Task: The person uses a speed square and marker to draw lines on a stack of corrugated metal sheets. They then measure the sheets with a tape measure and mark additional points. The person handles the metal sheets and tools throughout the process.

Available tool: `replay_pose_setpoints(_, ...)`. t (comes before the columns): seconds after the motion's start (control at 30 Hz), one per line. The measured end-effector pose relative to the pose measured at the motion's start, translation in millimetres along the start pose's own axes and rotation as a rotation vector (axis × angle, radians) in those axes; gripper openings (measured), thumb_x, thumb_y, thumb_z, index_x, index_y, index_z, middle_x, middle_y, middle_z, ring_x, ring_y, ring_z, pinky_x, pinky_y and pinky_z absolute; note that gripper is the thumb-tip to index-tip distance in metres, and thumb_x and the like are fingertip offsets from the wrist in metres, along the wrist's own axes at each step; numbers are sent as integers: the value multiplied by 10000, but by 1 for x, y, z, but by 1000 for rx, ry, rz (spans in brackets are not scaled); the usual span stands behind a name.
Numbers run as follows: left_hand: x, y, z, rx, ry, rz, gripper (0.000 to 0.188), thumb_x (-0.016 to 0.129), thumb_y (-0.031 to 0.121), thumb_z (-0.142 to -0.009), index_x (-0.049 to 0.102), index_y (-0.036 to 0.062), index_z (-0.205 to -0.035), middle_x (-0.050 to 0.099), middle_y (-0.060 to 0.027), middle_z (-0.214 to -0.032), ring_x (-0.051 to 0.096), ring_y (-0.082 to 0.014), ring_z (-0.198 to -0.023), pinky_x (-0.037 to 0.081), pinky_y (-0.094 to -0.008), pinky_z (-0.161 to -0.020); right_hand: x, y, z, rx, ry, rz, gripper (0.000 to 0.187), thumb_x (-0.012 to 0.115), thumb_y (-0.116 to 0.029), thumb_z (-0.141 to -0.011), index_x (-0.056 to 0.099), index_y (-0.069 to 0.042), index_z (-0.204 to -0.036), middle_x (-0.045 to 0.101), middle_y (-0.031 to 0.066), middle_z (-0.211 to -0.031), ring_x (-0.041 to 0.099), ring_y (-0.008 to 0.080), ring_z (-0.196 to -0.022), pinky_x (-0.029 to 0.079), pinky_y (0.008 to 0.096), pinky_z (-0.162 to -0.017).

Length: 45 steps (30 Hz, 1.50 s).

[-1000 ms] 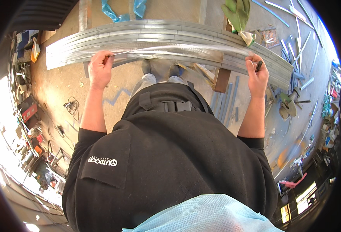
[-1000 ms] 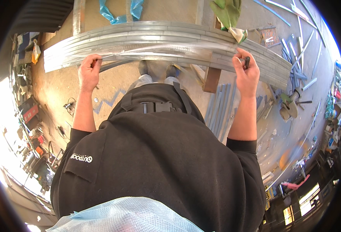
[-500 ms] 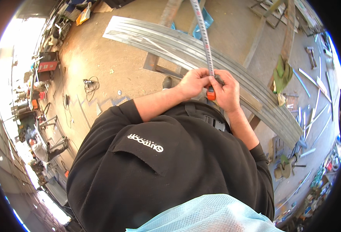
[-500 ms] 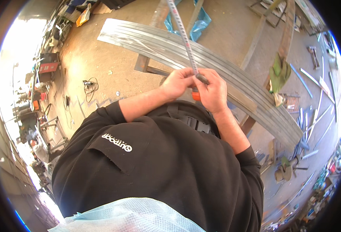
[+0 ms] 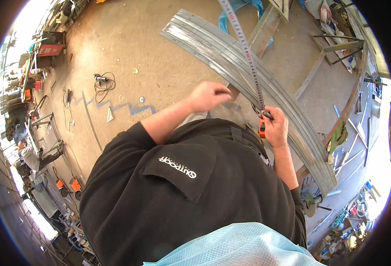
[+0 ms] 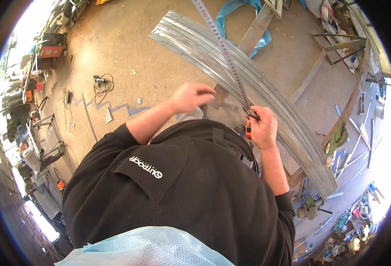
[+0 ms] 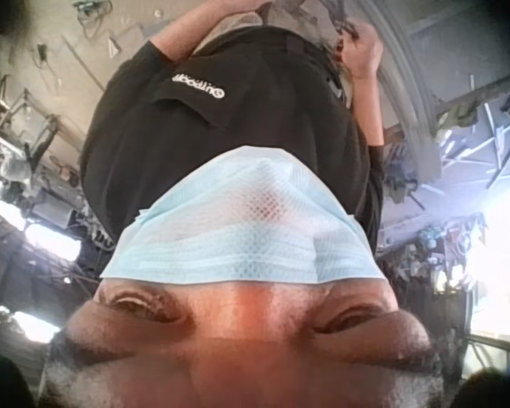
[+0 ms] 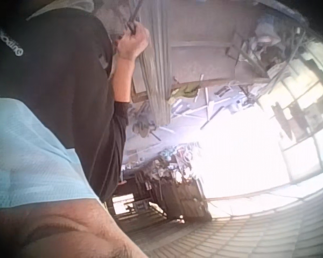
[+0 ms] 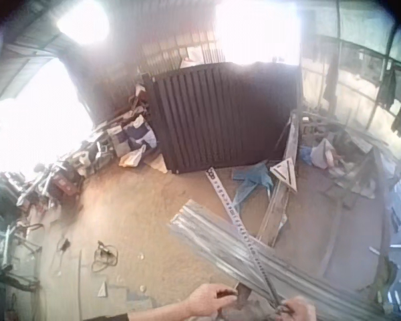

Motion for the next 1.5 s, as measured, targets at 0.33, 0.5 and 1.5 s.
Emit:
replay_pose_setpoints(0.33,-266,-98,-2,-108,689,-51,352,805,177,-989,778,13,-1299,821,-66,-1094,740,-132,-970,597,-304,-894,57,-35,-45,-117,-140,627,191,715,3,-805,749,-106,-958,750,67,-914,674,334,-938,553,475,-776)
replay_pose_setpoints(0.5,-293,-99,-27,25,662,-140,331,796,149,-977,783,22,-1282,809,-57,-1043,726,-135,-923,588,-307,-870,73,-36,-58,-131,-181,734,212,724,8,-791,733,-119,-960,761,35,-941,682,315,-956,574,473,-800)
replay_pose_setpoints(1.5,-297,-80,-76,201,730,-482,215,773,115,-937,805,93,-1148,784,-73,-1060,747,-232,-884,601,-378,-823,91,-32,-81,-33,-138,884,174,732,-39,-835,732,-135,-980,747,5,-961,673,277,-987,590,450,-826)
Point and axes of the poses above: each hand's wrist, its own z-axis away from the middle knuckle, its own x-axis out of the palm, y = z × x, the point moved 8 cm from there along -z, towards the middle knuckle
